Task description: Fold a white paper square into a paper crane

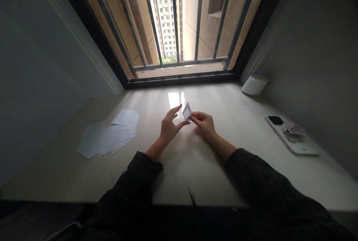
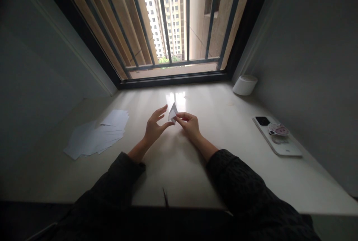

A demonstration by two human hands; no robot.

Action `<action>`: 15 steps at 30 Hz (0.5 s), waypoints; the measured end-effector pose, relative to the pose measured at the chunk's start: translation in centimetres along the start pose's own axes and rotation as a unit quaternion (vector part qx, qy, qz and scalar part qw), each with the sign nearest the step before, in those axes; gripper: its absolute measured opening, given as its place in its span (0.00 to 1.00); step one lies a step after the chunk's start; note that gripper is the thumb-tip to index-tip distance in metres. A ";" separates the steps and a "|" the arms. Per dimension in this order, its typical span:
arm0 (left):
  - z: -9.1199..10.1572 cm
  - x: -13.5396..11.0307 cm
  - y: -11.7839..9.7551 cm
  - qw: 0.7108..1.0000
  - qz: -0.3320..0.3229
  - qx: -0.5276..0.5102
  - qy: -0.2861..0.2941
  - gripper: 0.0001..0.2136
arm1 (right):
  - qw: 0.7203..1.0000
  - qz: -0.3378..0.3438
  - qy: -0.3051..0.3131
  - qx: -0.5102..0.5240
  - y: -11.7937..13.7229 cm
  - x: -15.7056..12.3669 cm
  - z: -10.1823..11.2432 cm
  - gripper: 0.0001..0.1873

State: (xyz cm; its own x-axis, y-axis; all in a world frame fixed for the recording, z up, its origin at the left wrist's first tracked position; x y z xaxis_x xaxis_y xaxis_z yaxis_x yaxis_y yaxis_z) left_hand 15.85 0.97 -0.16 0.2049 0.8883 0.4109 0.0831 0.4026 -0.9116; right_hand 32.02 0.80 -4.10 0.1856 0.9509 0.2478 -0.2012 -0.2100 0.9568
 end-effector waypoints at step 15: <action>0.0 -0.2 3.1 0.939 0.248 -0.231 -0.061 0.20 | 0.999 -0.013 0.025 0.016 -0.4 0.0 -0.3 0.17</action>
State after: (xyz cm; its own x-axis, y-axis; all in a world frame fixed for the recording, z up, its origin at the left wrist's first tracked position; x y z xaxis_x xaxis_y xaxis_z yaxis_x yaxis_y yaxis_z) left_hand 16.11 2.01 -3.08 0.2190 0.9714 -0.0921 0.4274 -0.1804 -0.8859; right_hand 31.83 0.93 -4.49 0.1412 0.9663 0.2152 -0.1663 -0.1911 0.9674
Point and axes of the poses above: each hand's wrist, its own x-axis towards the middle knuckle, its own z-axis out of the back of the hand, y = z × x, the point moved 3 cm from there along x, towards the middle knuckle, and after that the axes turned 14 degrees about -x, right-handed, at the moved point
